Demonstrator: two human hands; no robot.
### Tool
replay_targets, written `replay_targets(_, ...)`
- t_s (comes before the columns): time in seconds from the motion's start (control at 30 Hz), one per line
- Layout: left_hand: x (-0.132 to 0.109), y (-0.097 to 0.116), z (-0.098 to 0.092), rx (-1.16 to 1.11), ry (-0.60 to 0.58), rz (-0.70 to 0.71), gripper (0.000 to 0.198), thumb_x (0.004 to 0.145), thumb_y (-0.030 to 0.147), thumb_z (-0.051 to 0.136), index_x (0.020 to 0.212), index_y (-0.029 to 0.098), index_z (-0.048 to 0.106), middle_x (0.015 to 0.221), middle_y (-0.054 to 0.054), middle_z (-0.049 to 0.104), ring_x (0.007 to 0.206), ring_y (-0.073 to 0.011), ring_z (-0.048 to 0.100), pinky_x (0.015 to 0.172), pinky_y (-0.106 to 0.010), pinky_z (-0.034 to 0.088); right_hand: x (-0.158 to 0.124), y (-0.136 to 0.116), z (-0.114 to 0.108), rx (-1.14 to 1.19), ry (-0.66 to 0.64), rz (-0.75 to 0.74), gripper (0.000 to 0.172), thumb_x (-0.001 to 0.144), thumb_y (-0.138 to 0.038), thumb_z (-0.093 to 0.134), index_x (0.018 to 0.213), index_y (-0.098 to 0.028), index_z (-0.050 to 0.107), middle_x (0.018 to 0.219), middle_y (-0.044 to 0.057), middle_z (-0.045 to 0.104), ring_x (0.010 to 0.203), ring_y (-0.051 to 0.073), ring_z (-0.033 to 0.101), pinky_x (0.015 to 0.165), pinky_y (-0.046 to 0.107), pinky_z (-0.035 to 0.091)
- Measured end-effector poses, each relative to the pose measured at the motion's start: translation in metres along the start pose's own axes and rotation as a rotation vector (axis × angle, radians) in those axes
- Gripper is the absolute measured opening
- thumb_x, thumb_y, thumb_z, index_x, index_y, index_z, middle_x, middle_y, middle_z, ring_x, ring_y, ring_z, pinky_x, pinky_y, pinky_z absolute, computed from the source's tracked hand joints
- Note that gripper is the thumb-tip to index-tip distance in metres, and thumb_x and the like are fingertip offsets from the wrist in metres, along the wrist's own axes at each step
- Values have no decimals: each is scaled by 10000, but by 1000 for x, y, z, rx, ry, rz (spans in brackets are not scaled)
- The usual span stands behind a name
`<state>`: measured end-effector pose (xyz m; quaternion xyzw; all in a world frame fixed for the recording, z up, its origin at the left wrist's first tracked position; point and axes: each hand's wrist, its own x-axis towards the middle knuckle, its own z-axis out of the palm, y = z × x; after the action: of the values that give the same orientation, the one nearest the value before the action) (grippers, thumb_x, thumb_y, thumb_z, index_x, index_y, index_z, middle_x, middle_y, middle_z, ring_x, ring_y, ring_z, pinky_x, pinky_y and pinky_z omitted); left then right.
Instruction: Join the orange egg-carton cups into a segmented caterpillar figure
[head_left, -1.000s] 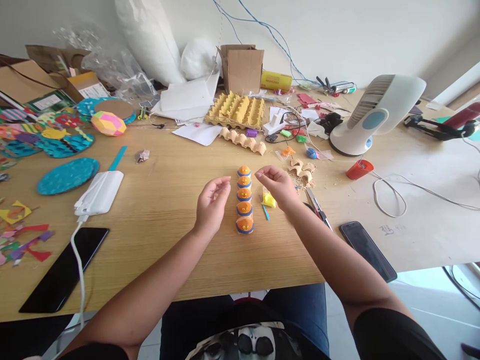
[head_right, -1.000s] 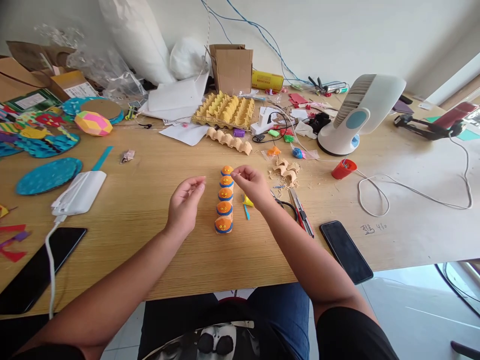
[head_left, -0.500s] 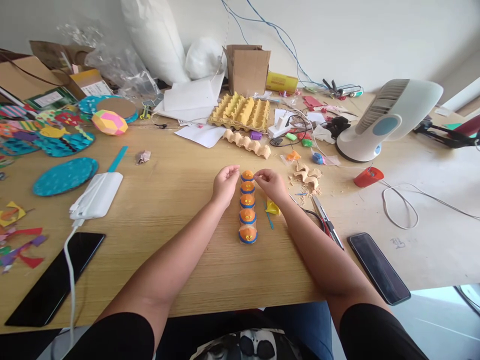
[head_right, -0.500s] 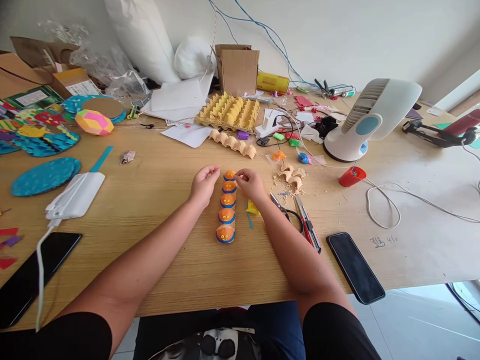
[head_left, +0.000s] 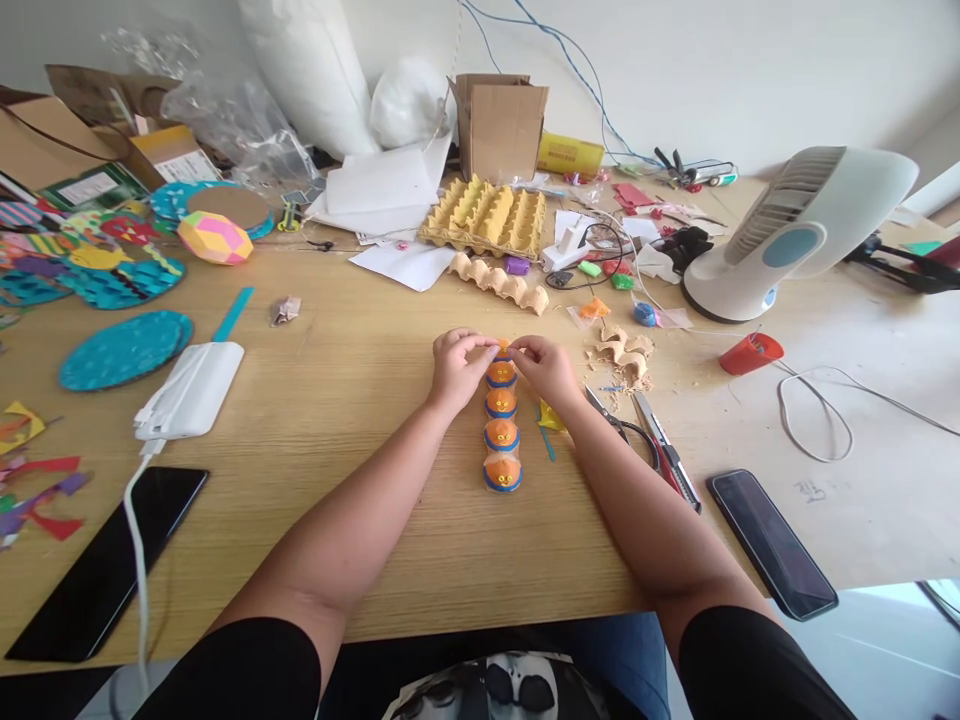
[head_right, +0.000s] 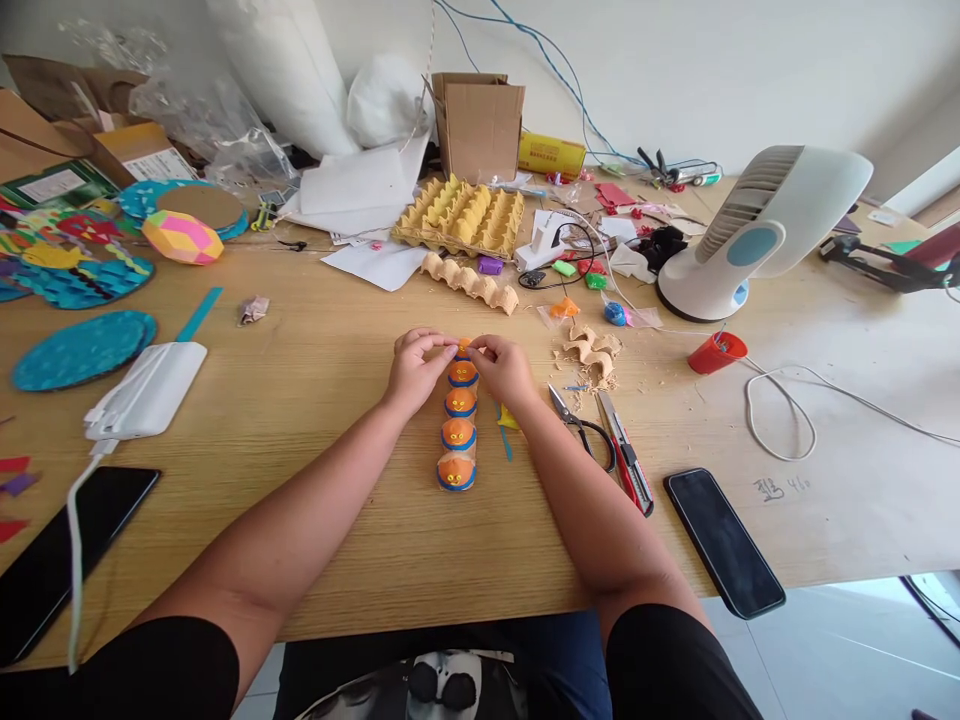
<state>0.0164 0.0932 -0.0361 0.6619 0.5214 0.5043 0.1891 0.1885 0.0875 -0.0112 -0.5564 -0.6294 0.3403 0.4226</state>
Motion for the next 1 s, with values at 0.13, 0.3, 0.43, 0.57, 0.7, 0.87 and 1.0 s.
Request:
replay_targets(0.13,1,-2,2,-1,-20,-18,103,850,306,772,941,271,804,1037,-53,665,1172,-251,565,1114,-418,405,0,-3,1,-10,-4,15,209,818,-372,658,852,-176,723,562,-62,364,541,115,307,544,283,238)
replay_targets(0.3,1,-2,3,-2,-29,-20,110,837,316,792,936,272,809,1043,-55,650,1180,-254,559,1120,-418,403,0,-1,2,-28,-4,-2,201,830,-360,651,855,-173,721,565,-61,369,543,115,311,543,282,237)
replay_targets(0.43,1,-2,4,-8,-24,-37,74,830,278,789,902,266,805,1037,-49,651,1174,-251,558,1112,-413,407,1,2,3,-13,-8,1,199,827,-366,655,845,-174,707,568,-61,373,546,115,314,545,280,246)
replay_targets(0.57,1,-3,4,-10,-27,-45,78,829,269,787,906,267,802,1050,-50,644,1188,-256,549,1123,-418,397,0,3,3,6,-8,13,206,825,-379,662,843,-179,704,575,-60,368,547,115,308,544,280,248)
replay_targets(0.7,0,-2,4,-7,-23,-41,87,837,271,779,921,269,803,1072,-56,636,1202,-258,542,1133,-420,392,0,3,3,11,-10,7,193,831,-365,659,844,-177,699,574,-61,370,549,116,312,549,281,255)
replay_targets(0.87,0,-2,3,4,-26,-35,85,842,280,777,922,268,804,1100,-59,640,1212,-260,542,1139,-425,394,1,2,3,37,-8,24,194,828,-367,658,851,-178,693,573,-63,365,543,114,308,547,278,247)
replay_targets(1.0,0,-3,3,11,-22,-27,86,837,282,781,918,271,806,1094,-58,647,1204,-258,555,1145,-430,394,1,3,4,45,-11,4,208,826,-378,655,851,-176,696,574,-62,362,543,114,306,540,282,233)
